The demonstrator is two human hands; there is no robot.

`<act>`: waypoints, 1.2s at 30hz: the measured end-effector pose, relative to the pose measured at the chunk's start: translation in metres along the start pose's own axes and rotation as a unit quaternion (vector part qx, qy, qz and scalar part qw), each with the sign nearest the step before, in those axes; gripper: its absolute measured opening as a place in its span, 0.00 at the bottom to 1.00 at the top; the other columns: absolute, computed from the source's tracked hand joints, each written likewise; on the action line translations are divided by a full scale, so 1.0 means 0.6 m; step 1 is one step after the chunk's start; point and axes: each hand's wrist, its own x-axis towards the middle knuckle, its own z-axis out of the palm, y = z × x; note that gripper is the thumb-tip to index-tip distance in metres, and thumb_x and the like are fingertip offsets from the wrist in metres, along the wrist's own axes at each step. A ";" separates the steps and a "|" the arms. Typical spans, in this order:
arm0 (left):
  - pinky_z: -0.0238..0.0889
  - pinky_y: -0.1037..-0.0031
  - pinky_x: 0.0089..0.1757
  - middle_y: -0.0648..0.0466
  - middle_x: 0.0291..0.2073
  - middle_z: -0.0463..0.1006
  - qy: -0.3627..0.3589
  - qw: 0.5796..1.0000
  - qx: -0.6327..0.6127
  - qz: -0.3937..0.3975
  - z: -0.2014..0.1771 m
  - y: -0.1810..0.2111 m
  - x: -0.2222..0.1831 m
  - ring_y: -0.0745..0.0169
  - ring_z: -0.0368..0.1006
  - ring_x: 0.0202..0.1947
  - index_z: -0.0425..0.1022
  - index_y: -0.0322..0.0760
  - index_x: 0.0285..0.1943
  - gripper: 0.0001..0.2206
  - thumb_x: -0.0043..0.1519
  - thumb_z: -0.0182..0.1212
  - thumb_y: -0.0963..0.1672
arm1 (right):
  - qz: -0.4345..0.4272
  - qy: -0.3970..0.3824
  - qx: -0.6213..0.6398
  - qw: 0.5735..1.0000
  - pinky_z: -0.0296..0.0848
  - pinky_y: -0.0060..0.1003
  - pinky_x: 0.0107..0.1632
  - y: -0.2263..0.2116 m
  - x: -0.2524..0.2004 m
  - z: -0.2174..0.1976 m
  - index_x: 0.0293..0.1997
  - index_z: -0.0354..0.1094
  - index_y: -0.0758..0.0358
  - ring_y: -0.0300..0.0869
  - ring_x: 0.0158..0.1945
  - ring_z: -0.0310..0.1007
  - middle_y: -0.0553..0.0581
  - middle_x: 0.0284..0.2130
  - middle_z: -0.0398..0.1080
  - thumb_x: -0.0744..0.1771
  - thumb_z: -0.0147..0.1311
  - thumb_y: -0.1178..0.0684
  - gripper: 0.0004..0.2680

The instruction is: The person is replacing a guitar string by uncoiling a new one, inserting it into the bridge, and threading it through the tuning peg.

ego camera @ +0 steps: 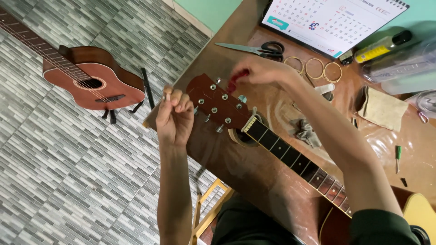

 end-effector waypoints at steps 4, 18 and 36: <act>0.62 0.82 0.43 0.60 0.37 0.69 -0.019 1.000 -0.022 -0.011 0.006 -0.018 0.039 0.72 0.67 0.36 0.61 0.42 0.56 0.06 0.72 0.49 0.41 | 0.043 -0.064 0.005 0.997 0.74 0.46 0.50 -0.004 -0.026 -0.010 0.51 0.79 0.58 0.53 0.43 0.77 0.65 0.39 0.78 0.66 0.61 0.51 0.10; 0.60 0.83 0.43 0.61 0.36 0.67 -0.019 1.000 -0.017 -0.017 0.034 -0.022 0.046 0.74 0.64 0.35 0.62 0.43 0.56 0.06 0.72 0.48 0.41 | 0.041 0.137 0.189 0.972 0.73 0.33 0.43 0.006 0.018 0.016 0.46 0.79 0.56 0.37 0.36 0.73 0.51 0.33 0.78 0.65 0.66 0.53 0.07; 0.66 0.80 0.43 0.59 0.36 0.72 0.030 0.999 -0.004 -0.018 -0.045 -0.010 0.069 0.71 0.72 0.36 0.64 0.41 0.52 0.03 0.73 0.45 0.40 | 0.132 0.158 0.439 0.875 0.48 0.30 0.22 -0.014 -0.010 0.030 0.25 0.62 0.58 0.35 0.18 0.41 0.48 0.13 0.44 0.63 0.58 0.56 0.07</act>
